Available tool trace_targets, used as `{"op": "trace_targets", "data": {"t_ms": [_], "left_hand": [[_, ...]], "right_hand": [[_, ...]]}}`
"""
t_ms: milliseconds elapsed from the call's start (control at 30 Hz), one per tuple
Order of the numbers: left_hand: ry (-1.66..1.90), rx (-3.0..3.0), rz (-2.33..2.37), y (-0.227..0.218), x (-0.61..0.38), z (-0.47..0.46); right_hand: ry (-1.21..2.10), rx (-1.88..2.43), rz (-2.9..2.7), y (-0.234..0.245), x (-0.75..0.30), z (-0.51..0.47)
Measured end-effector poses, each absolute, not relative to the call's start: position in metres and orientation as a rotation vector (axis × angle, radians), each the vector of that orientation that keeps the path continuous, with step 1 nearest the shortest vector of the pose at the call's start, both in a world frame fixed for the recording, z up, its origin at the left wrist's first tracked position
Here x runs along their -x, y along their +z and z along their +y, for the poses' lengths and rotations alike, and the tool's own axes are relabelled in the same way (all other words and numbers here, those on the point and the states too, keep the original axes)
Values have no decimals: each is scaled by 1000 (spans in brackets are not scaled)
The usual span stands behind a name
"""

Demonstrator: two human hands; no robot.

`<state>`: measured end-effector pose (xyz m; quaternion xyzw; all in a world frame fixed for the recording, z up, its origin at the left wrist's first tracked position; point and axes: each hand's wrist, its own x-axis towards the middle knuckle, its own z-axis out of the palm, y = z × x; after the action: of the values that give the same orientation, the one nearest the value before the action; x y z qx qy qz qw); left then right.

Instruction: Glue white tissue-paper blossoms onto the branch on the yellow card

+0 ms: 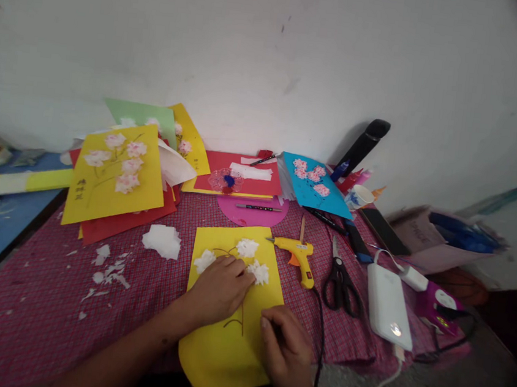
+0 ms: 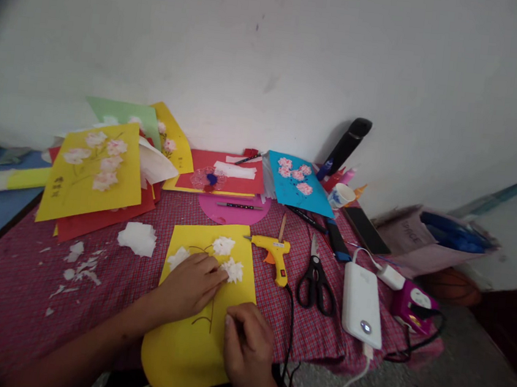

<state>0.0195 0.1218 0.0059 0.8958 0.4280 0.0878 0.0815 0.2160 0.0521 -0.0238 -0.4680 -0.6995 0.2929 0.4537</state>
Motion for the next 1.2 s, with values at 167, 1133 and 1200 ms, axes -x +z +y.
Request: {"op": "trace_targets", "data": {"t_ms": [167, 1133, 1200], "left_hand": [[433, -2598, 1314, 4, -15, 123], [364, -2633, 1205, 5, -11, 116], [325, -2651, 1207, 6, -12, 114]], "right_hand": [[718, 1148, -1732, -24, -217, 52], [736, 1167, -1738, -25, -215, 51], [735, 1172, -1738, -26, -215, 51]]}}
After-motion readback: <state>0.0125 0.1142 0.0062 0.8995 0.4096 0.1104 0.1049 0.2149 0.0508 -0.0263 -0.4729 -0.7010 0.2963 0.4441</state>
